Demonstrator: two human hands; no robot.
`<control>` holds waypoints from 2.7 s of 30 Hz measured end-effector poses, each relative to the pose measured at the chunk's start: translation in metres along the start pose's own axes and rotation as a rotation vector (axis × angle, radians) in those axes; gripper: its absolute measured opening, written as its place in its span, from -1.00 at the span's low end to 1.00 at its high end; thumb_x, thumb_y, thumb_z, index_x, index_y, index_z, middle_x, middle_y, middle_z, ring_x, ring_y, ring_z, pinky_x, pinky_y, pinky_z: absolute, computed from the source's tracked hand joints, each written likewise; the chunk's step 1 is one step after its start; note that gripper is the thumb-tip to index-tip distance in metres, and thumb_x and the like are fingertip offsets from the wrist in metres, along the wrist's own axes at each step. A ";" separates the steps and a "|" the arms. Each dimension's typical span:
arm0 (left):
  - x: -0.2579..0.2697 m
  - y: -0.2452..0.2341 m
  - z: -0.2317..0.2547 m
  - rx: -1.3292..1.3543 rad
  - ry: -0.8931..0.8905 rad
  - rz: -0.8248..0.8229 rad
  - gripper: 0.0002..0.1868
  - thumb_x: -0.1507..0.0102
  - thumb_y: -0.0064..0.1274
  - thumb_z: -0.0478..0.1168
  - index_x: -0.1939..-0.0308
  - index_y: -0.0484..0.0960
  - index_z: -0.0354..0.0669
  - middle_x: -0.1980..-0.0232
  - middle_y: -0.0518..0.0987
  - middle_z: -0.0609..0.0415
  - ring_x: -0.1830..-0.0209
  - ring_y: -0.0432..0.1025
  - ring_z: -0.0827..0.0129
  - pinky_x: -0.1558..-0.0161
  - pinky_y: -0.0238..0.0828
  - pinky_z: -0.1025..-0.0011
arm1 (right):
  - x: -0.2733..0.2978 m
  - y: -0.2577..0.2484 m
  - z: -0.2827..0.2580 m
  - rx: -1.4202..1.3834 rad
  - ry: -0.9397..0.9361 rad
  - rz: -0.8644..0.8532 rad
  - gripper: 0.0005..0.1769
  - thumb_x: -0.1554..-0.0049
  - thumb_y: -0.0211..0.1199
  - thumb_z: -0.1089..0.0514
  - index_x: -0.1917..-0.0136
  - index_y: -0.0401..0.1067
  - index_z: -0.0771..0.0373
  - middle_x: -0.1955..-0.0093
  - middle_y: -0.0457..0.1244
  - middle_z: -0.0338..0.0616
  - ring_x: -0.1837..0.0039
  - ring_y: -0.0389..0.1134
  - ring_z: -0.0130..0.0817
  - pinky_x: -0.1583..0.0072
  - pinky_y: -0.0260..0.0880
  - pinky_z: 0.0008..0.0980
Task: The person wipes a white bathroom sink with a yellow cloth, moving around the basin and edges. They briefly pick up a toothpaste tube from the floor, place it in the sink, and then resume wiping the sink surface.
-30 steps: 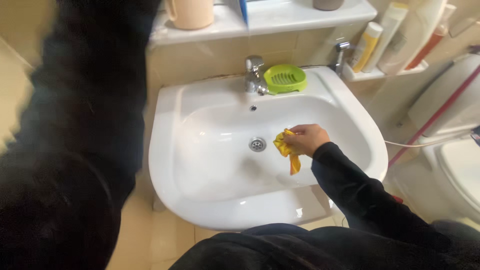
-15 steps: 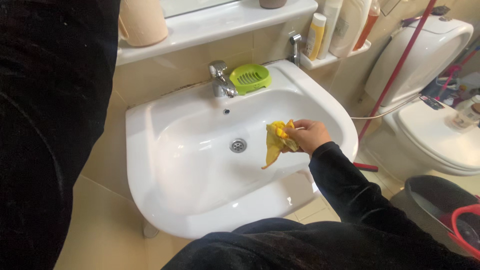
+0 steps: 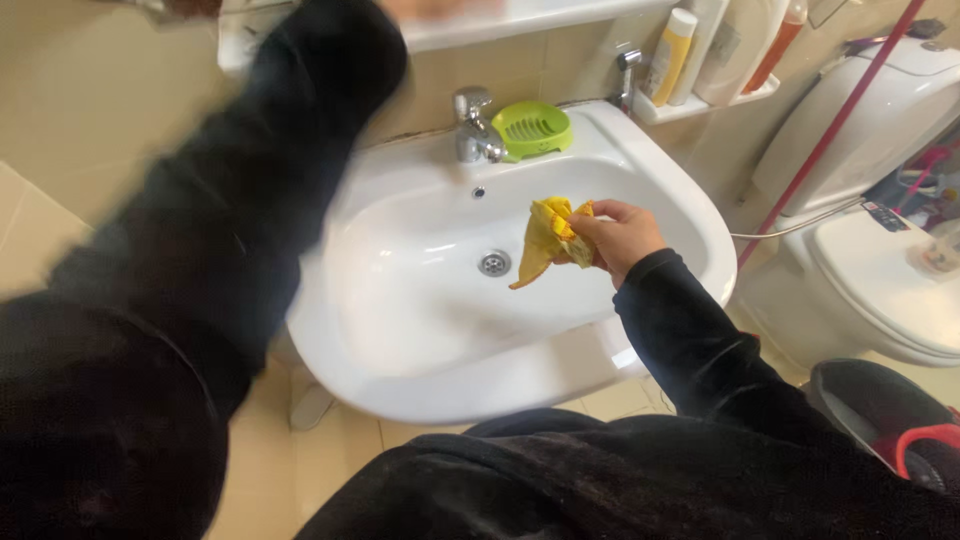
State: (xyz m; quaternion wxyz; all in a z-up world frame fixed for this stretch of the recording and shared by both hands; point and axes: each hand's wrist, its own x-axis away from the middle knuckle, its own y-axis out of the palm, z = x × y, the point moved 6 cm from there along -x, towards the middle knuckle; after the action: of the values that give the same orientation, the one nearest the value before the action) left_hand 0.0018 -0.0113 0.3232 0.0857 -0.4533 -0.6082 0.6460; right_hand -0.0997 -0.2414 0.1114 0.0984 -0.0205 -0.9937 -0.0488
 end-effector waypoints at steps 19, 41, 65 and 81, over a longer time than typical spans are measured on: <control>0.300 0.008 0.107 0.206 -1.208 -0.270 -0.56 -0.04 0.30 -0.08 0.07 0.68 -0.23 0.05 0.60 -0.19 0.06 0.55 -0.07 -0.05 0.48 0.12 | 0.055 0.002 0.008 0.797 -0.432 -0.031 -0.45 -0.08 0.37 -0.09 -0.25 0.51 0.23 -0.27 0.31 0.14 -0.27 0.41 -0.08 -0.20 0.44 -0.20; 0.097 0.204 0.339 0.029 -0.826 -0.001 -0.60 -0.37 0.01 -0.01 0.23 0.66 -0.34 0.04 0.49 -0.26 0.31 0.56 -0.01 0.19 0.55 0.16 | 0.086 -0.237 0.038 0.976 -0.315 -0.045 -0.58 -0.06 0.32 -0.09 -0.09 0.61 0.20 -0.09 0.41 0.06 -0.08 0.49 -0.15 -0.14 0.47 -0.23; 0.183 0.148 0.337 0.276 -0.794 -0.341 -0.23 -0.07 0.26 -0.37 -0.37 0.35 -0.30 -0.44 0.15 -0.29 -0.28 0.34 -0.11 -0.24 0.37 0.11 | 0.086 -0.159 0.033 0.989 -0.265 -0.118 -0.57 -0.04 0.29 -0.05 -0.10 0.60 0.21 -0.13 0.39 0.04 -0.13 0.48 -0.16 -0.17 0.45 -0.21; 0.388 0.075 0.165 0.093 -0.847 -0.428 -0.10 -0.03 0.32 -0.28 -0.45 0.32 -0.11 -0.59 0.17 0.04 -0.47 0.24 0.04 -0.41 0.22 0.12 | 0.142 0.028 0.091 1.306 -0.815 -0.219 -0.07 -0.28 0.03 -0.18 -0.61 -0.17 0.51 -0.70 -0.35 0.28 -0.71 -0.47 0.10 -0.57 -0.44 0.22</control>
State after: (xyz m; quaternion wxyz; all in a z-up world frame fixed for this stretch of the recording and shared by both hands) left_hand -0.3019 0.1106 0.0472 -0.0184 -0.0100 -0.6397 0.7684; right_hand -0.2550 -0.2002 0.0533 -0.2881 0.1237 -0.7750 0.5486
